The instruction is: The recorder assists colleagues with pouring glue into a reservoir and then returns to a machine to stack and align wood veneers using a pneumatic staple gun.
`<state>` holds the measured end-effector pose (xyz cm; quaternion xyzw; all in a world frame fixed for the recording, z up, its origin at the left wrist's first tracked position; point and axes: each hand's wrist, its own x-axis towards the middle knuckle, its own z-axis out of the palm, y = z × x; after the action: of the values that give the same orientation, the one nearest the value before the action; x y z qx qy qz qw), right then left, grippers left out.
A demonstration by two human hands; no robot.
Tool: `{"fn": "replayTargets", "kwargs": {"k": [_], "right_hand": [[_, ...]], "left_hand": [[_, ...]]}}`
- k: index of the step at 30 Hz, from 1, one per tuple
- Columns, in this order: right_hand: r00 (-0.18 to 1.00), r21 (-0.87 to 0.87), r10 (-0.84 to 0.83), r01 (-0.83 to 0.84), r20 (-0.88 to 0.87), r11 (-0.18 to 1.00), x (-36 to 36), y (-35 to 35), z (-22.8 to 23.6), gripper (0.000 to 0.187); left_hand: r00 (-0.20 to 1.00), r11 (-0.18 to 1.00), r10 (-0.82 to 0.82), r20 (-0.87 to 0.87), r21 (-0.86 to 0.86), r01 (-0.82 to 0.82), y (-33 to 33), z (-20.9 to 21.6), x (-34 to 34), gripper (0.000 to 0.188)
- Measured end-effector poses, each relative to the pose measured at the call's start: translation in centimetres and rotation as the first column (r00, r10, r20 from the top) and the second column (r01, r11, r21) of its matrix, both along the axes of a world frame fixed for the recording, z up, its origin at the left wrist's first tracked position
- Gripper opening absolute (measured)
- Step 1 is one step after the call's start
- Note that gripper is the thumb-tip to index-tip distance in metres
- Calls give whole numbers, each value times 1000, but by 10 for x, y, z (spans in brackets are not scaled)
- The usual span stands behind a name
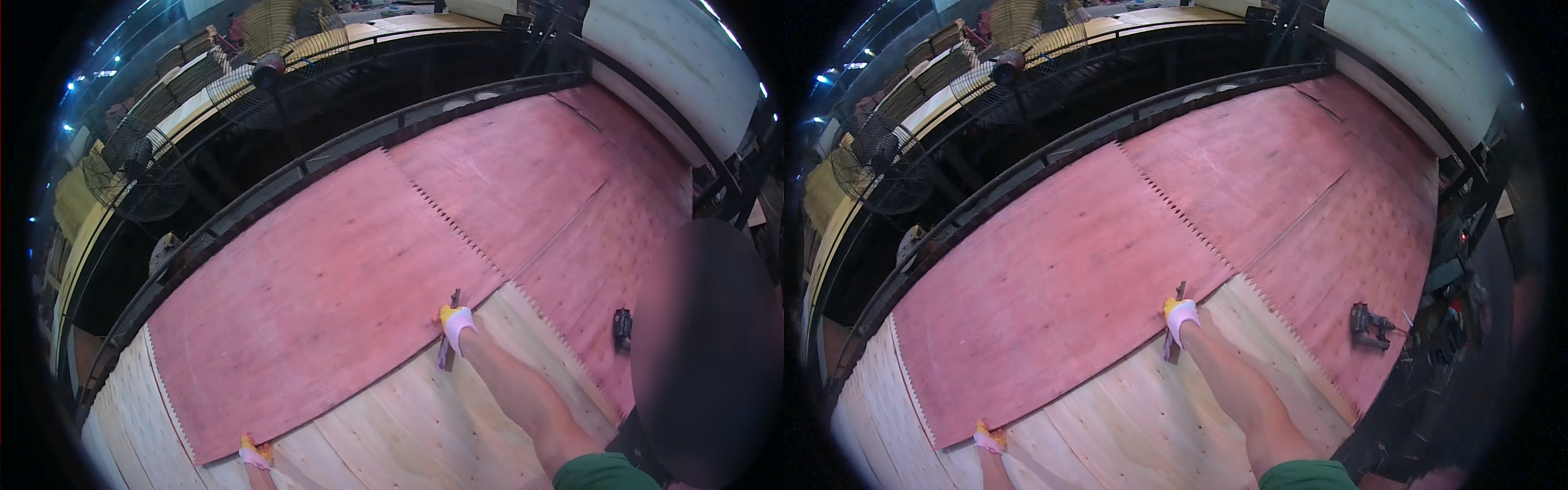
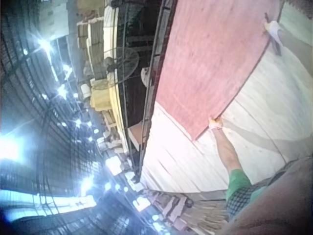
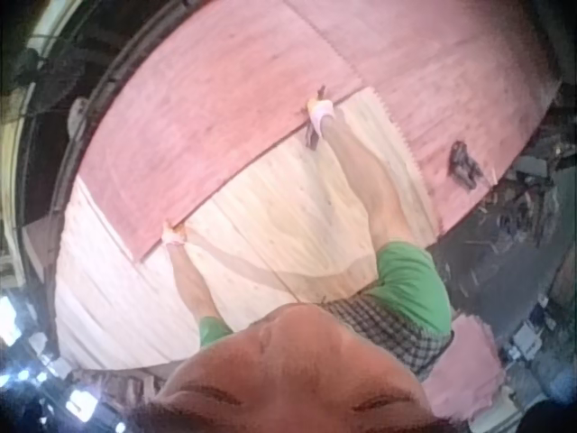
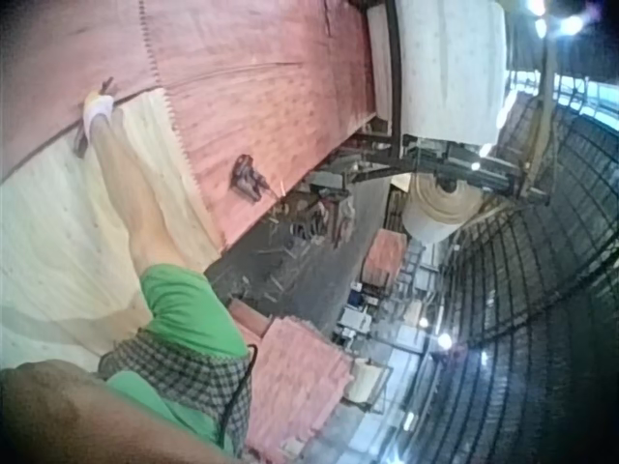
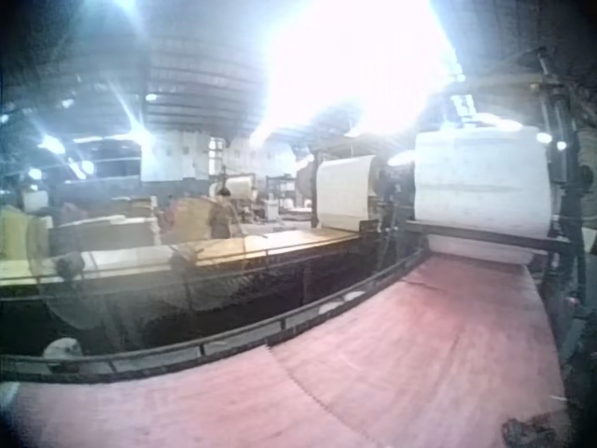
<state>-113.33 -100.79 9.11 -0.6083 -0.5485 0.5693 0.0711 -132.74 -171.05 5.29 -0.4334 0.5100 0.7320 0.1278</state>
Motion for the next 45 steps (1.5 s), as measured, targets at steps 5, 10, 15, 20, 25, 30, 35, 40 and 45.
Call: {"fn": "replayTargets", "kwargs": {"k": [5, 10, 15, 20, 25, 30, 35, 40, 45], "right_hand": [[1000, -65, -2, 3, 26, 998, -1, -9, 42, 27], [1000, -155, -28, 29, 9, 988, 6, -10, 44, 26], [982, -267, -146, 110, -117, 957, 6, -15, 53, 23], [965, -313, -221, 169, -138, 934, 17, 4, 47, 23], [962, -345, -200, 126, -188, 930, 14, -3, 41, 24], [948, -392, -231, 131, -220, 911, 14, -12, 34, 23], [869, -469, -363, 180, -336, 865, 34, -11, 39, 18], [614, -479, -483, 188, -624, 858, 63, -21, 14, 17], [872, 86, 96, -62, -480, 994, 152, -114, 63, 38]], "left_hand": [[987, 986, -124, 103, -103, 135, -7, 8, -3, 52], [981, 978, -186, 56, -81, 190, -6, 17, 5, 51], [993, 982, -112, 48, -147, 118, -15, 26, 13, 48], [462, 559, -789, 405, 159, 814, 38, 93, 21, 57], [-116, -434, -900, 420, -840, 327, 322, 209, 63, 55], [-323, -517, -793, 517, -851, -92, 568, 178, 13, 85], [-325, -734, -667, 671, -668, 127, 656, 151, 60, 97], [-343, -734, -673, 655, -648, 203, 686, 176, 70, 102], [-310, -750, -661, 683, -613, 248, 690, 190, 64, 110]]}}
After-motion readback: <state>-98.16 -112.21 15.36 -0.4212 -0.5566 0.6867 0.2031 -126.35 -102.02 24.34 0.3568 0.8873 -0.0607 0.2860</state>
